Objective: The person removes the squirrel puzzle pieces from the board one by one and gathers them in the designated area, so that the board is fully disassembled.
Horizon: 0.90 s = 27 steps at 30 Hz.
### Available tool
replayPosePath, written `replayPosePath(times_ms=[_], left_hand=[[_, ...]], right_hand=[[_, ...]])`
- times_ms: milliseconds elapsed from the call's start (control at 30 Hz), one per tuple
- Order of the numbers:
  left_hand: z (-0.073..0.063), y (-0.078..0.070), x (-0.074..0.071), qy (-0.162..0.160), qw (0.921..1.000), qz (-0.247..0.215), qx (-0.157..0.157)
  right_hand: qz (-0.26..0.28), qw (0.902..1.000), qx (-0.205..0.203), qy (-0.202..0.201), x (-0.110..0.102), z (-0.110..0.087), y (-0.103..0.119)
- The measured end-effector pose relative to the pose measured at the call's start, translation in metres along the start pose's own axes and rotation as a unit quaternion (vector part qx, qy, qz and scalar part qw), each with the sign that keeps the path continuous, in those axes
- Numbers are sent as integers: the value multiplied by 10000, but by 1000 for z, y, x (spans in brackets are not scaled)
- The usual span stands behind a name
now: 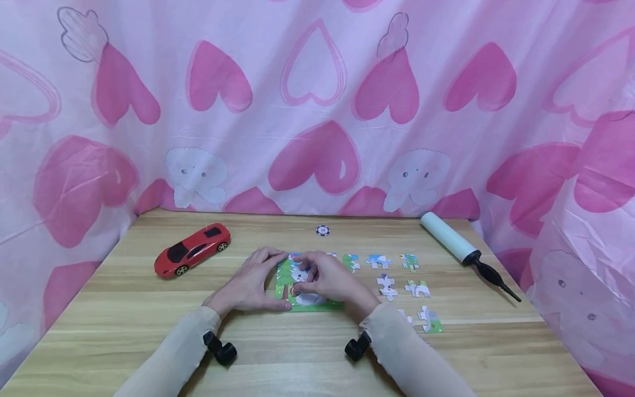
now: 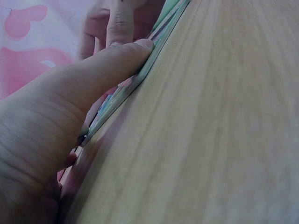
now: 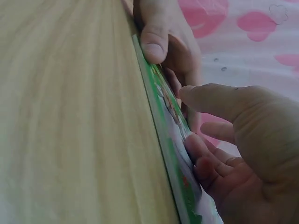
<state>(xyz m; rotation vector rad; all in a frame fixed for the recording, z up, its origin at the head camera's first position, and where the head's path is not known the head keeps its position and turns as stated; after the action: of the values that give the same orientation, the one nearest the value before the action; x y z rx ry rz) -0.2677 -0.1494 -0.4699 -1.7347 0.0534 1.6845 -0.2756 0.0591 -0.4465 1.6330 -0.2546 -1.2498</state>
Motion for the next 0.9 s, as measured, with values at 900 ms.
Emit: replayPosePath(times_ms=[900], left_hand=[[-1,-2,-2,52,10000,-85,-4]], right_hand=[[-791,9968,7,151,13,-3,5]])
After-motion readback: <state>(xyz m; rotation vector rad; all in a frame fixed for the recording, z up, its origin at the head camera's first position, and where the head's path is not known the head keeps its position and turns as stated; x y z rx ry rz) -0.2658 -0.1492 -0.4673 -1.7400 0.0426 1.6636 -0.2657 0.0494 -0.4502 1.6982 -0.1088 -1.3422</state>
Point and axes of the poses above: each hand's wrist, its own z-axis towards the middle knuckle, its own x-axis out of the palm, y = z × x, the point moved 5 cm from there along z, towards the middle knuckle, and after that the axes turned 5 degrees about z, right-handed, at the moved point
